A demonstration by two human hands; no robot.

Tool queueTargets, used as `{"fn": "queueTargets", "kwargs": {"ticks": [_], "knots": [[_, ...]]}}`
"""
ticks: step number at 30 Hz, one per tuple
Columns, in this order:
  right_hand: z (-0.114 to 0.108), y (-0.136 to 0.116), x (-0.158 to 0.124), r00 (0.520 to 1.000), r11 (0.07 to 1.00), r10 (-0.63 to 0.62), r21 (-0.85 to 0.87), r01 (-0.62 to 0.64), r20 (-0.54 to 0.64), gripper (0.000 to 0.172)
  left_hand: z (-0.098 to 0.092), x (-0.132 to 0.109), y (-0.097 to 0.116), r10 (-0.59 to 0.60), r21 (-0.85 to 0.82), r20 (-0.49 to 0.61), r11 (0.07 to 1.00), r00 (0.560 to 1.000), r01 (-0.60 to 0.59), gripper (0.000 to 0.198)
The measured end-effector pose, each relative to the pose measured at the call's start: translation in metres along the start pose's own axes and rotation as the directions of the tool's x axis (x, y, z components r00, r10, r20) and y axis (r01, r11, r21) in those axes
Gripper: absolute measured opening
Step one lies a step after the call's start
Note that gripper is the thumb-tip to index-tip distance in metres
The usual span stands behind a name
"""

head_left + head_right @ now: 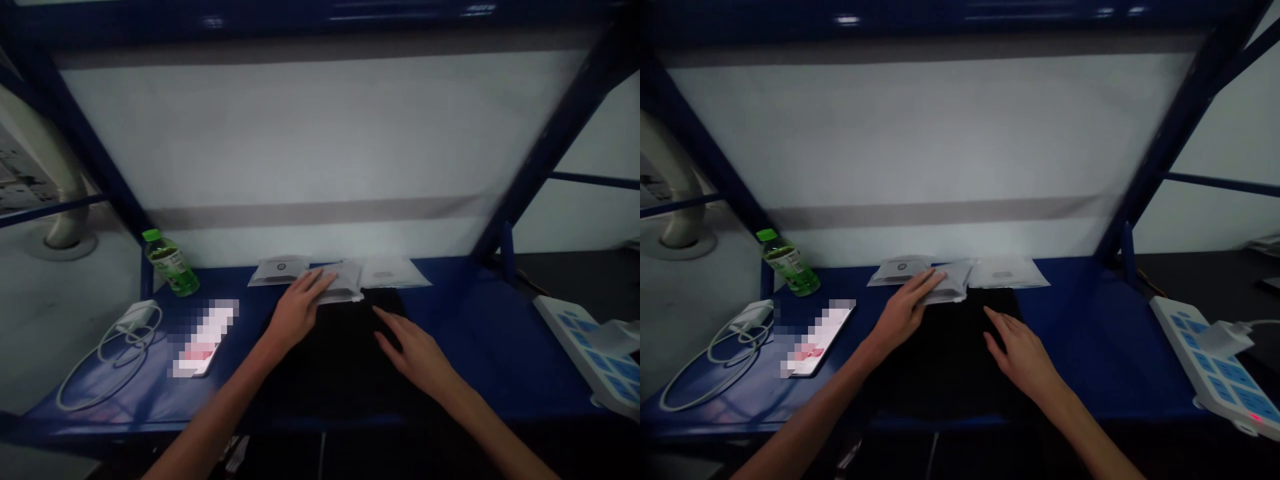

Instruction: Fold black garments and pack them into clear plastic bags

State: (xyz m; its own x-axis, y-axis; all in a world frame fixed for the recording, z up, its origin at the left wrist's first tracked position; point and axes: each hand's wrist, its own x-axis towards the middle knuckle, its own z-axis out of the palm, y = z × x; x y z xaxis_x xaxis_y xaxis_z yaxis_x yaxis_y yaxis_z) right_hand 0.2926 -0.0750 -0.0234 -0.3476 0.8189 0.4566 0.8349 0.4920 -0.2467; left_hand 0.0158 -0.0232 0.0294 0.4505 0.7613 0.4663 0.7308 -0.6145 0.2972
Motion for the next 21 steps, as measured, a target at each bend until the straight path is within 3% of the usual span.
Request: {"fn": "queueTargets", "kwargs": {"ticks": [3, 5, 7, 11, 16, 21], "knots": [[0.002, 0.001, -0.004, 0.999, 0.999, -0.018, 0.047, 0.015, 0.048, 0.048, -0.022, 0.019, -0.031, -0.014, 0.126, -0.105, 0.992, 0.994, 0.027, 0.071], [0.005, 0.003, -0.004, 0.998, 0.998, -0.007, 0.064, 0.002, 0.067, 0.051, -0.026, 0.033, -0.061, -0.081, 0.223, -0.118, 0.969, 0.99, 0.106, 0.072], [0.008, 0.005, -0.003, 0.997, 0.998, -0.002, 0.062, -0.002, 0.071, 0.052, -0.022, 0.042, -0.091, -0.179, 0.29, -0.069, 0.938, 0.982, 0.191, 0.076], [0.012, 0.009, 0.002, 0.998, 0.999, -0.015, 0.046, 0.012, 0.063, 0.047, 0.0, 0.043, -0.135, -0.269, 0.349, 0.126, 0.913, 0.955, 0.211, 0.073], [0.012, 0.01, 0.003, 0.995, 0.996, -0.058, 0.067, 0.053, 0.076, 0.039, 0.009, 0.039, -0.151, -0.28, 0.352, 0.176, 0.913, 0.944, 0.205, 0.074], [0.012, 0.009, 0.003, 0.992, 0.994, -0.069, 0.091, 0.059, 0.107, 0.038, -0.003, 0.048, -0.134, -0.321, 0.34, 0.22, 0.91, 0.921, 0.236, 0.069]]}}
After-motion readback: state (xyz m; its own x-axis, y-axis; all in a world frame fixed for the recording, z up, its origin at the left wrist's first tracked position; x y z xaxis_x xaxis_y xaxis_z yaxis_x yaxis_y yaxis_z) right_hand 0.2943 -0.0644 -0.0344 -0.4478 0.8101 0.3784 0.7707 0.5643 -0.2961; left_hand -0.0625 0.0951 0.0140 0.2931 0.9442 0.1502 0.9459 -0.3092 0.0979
